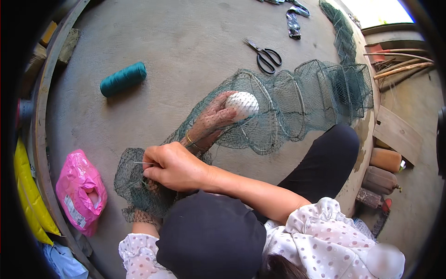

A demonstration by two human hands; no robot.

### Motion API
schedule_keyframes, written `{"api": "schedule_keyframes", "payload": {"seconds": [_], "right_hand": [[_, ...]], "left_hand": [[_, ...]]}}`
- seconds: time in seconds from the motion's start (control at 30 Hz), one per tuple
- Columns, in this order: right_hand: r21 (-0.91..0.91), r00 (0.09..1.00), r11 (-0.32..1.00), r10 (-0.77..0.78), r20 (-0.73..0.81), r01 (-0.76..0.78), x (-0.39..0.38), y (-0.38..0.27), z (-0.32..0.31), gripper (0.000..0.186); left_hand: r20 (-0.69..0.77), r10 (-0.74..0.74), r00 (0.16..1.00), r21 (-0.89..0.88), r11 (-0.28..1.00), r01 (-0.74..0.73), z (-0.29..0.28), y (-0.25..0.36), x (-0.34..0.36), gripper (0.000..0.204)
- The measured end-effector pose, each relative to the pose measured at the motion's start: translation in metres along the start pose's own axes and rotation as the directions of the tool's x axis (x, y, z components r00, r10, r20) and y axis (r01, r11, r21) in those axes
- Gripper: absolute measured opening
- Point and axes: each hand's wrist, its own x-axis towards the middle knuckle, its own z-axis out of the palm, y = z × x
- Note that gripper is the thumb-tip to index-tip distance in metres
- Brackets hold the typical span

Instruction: Repairing or assembling a green mesh fishing trap by sewing a white float into the structure using a needle and thread.

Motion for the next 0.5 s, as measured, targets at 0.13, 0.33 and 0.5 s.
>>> {"api": "schedule_keyframes", "payload": {"seconds": [0.13,0.33,0.5], "right_hand": [[0.076,0.987,0.990,0.129,-0.099,-0.122,-0.014,-0.016,-0.027,0.023],[0.296,0.838,0.907,0.398,-0.372,-0.300,-0.119,-0.101,-0.148,0.018],[-0.080,0.532,0.971,0.054,-0.845,-0.226,-0.309,-0.192,-0.369,0.042]], "left_hand": [[0.004,-0.184,0.983,-0.318,0.932,0.176,-0.005,-0.013,-0.003,0.047],[0.164,-0.201,0.966,-0.412,0.876,0.252,-0.011,-0.013,0.000,0.050],[0.205,-0.158,0.966,-0.361,0.905,0.225,-0.022,-0.006,-0.014,0.051]]}}
